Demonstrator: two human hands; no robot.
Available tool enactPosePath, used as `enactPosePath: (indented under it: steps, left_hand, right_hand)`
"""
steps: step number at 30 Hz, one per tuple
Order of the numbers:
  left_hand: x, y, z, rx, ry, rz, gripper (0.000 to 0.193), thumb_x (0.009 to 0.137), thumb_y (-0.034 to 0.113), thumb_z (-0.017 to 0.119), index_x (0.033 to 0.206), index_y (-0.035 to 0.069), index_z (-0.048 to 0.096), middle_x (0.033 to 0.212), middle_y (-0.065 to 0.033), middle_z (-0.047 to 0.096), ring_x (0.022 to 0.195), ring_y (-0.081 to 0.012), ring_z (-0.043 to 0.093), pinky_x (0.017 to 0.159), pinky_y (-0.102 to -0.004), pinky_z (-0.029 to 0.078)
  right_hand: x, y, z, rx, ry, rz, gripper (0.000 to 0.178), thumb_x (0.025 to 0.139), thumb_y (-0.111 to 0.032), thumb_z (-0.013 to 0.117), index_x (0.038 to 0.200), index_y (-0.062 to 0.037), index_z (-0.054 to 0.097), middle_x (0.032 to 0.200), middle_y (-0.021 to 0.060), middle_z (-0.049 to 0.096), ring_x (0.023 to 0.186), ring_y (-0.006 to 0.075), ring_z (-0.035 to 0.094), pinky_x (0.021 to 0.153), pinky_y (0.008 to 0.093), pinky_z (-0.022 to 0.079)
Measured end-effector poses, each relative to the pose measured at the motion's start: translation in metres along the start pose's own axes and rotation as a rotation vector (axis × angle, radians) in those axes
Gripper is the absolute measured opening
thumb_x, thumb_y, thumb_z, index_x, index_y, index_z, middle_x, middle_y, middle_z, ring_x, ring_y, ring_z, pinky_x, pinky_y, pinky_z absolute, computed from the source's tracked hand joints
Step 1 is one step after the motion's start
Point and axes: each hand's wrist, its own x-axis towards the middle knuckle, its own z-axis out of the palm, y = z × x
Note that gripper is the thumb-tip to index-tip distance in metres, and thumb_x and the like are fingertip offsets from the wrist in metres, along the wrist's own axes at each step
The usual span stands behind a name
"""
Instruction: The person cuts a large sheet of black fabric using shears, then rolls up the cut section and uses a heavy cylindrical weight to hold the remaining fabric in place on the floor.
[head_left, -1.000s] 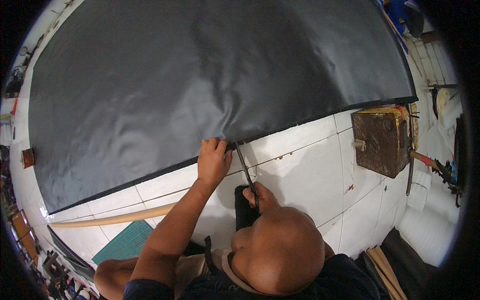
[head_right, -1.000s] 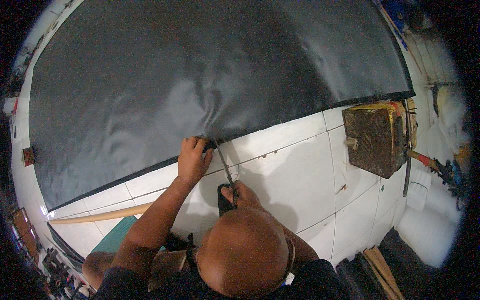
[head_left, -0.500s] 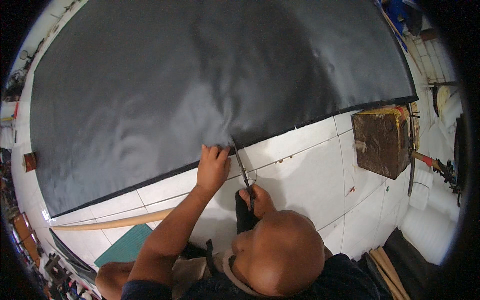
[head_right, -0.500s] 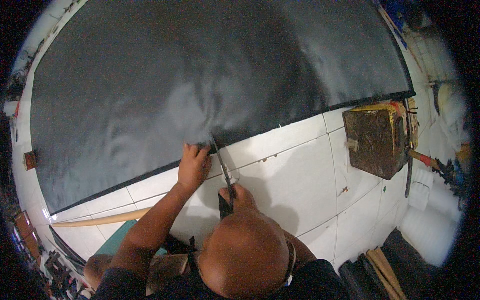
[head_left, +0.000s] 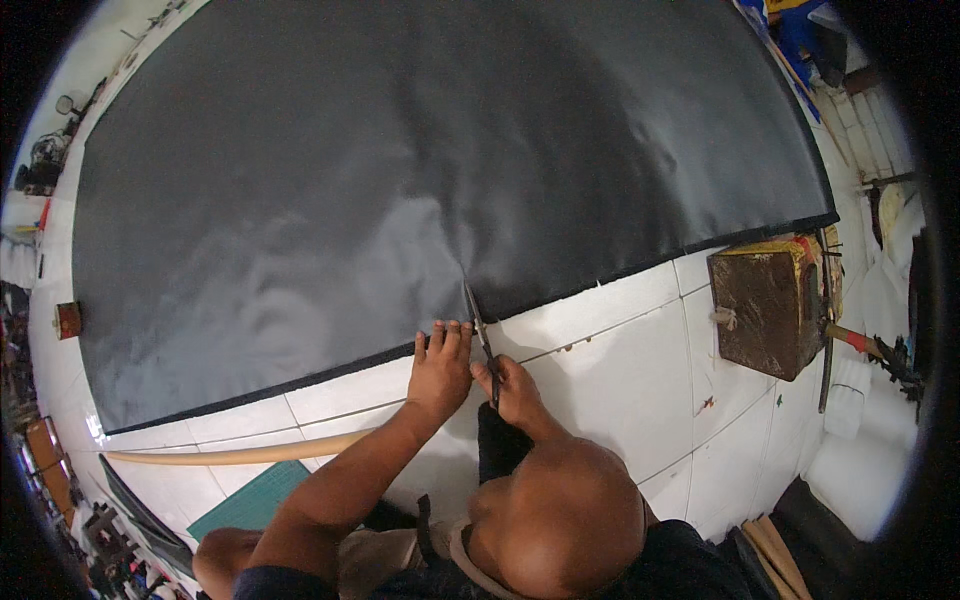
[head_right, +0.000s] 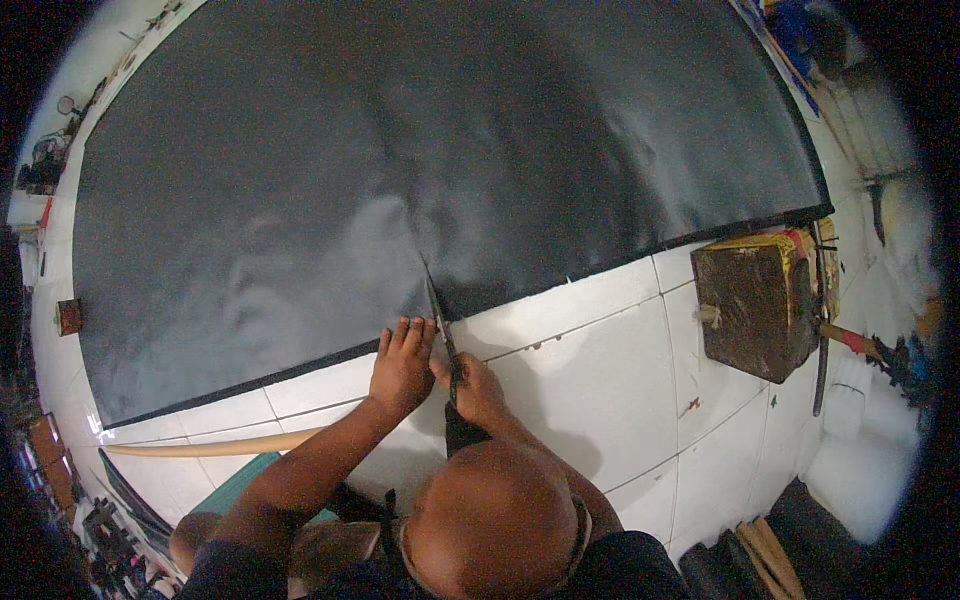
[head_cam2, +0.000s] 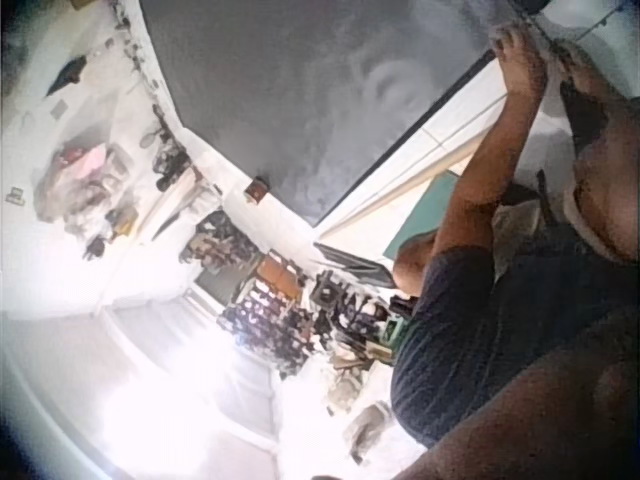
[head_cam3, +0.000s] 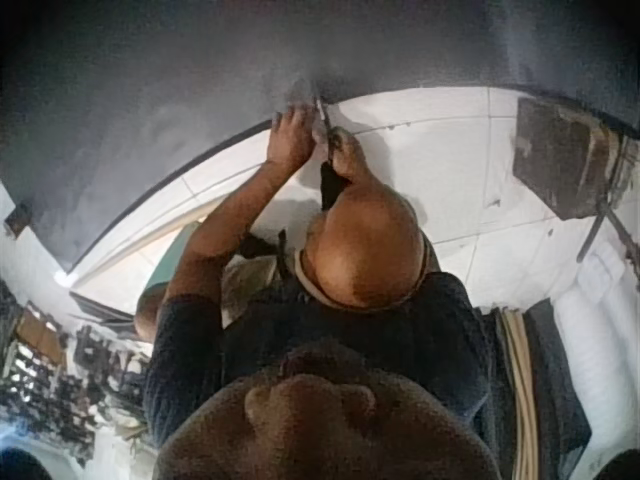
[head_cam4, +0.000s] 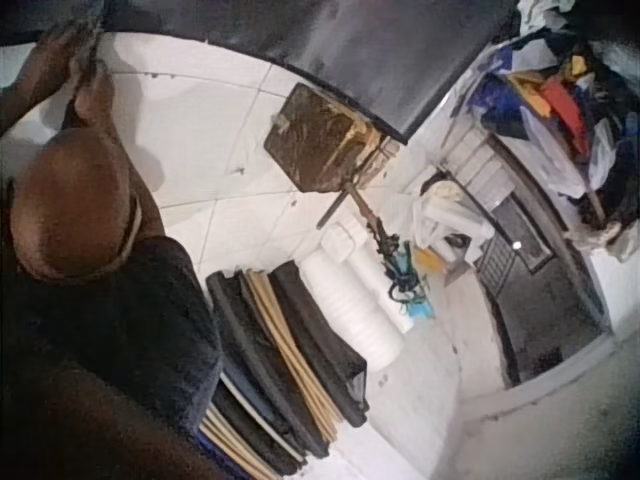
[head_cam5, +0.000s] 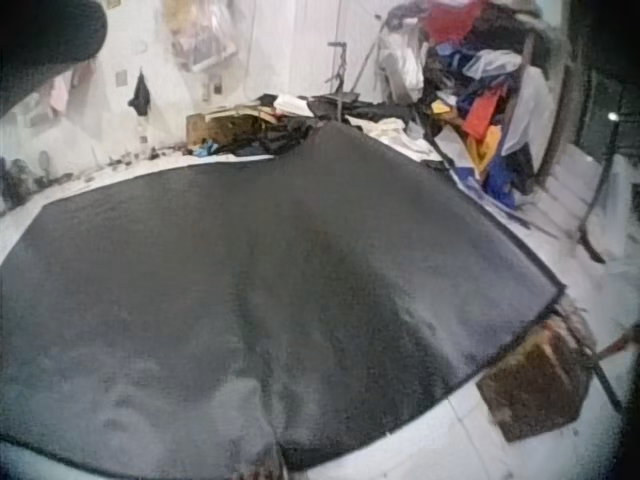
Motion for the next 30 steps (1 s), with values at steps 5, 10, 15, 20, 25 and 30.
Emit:
enactPosePath:
  steps: [5,10,15,20,25,30]
  left_hand:
    - [0.000,-0.007,0.001,-0.040,0.010,0.010,0.061,0.088,0.018,0.057,0.143,0.001,0.038,0.140,-0.0203,0.044,0.134,-0.0402,0.039,0.111,-0.0560,0.031]
    - [-0.001,-0.004,0.000,-0.038,-0.032,0.010,0.064,0.087,0.018,0.058,0.144,0.001,0.036,0.141,-0.0215,0.042,0.134,-0.0422,0.038,0.111,-0.0573,0.030]
    - [-0.003,-0.009,0.002,-0.019,-0.051,0.037,0.068,0.084,0.019,0.061,0.144,-0.003,0.035,0.141,-0.0242,0.040,0.134,-0.0439,0.037,0.110,-0.0595,0.031]
    - [0.000,-0.001,0.001,-0.005,-0.054,0.044,0.070,0.081,0.021,0.064,0.140,-0.006,0.038,0.139,-0.0259,0.041,0.133,-0.0443,0.038,0.110,-0.0596,0.030]
    - [-0.002,-0.005,0.003,-0.012,-0.046,0.056,0.067,0.081,0.021,0.064,0.136,-0.007,0.040,0.135,-0.0258,0.043,0.134,-0.0452,0.036,0.110,-0.0603,0.029]
    - [-0.002,-0.004,-0.003,0.036,-0.131,0.064,0.076,0.082,0.025,0.064,0.143,-0.006,0.032,0.144,-0.0261,0.034,0.134,-0.0443,0.035,0.110,-0.0592,0.028]
  right_hand:
    - [0.012,0.015,0.005,0.030,0.046,-0.111,0.047,0.093,-0.046,0.065,0.078,-0.0020,0.058,0.060,0.0034,0.054,0.056,0.0138,0.052,0.054,0.0320,0.042]
    - [0.020,0.009,0.008,0.072,0.032,-0.070,0.049,0.093,-0.048,0.062,0.077,-0.0024,0.057,0.056,0.0030,0.051,0.050,0.0135,0.051,0.050,0.0311,0.042]
    - [0.064,-0.027,0.010,0.019,0.115,-0.147,0.053,0.092,-0.052,0.062,0.073,-0.0028,0.057,0.057,0.0050,0.053,0.052,0.0153,0.053,0.051,0.0318,0.042]
    - [0.081,-0.044,0.002,0.055,0.036,-0.072,0.060,0.090,-0.057,0.060,0.079,0.0013,0.062,0.073,0.0175,0.063,0.069,0.0316,0.061,0.064,0.0426,0.046]
    - [0.085,-0.036,0.008,0.143,0.063,-0.101,0.057,0.090,-0.056,0.063,0.070,-0.0028,0.057,0.058,0.0056,0.056,0.052,0.0147,0.053,0.051,0.0322,0.043]
    - [0.117,-0.061,0.008,0.079,0.080,-0.043,0.058,0.089,-0.057,0.063,0.065,-0.0054,0.053,0.057,0.0044,0.054,0.051,0.0147,0.054,0.050,0.0327,0.043]
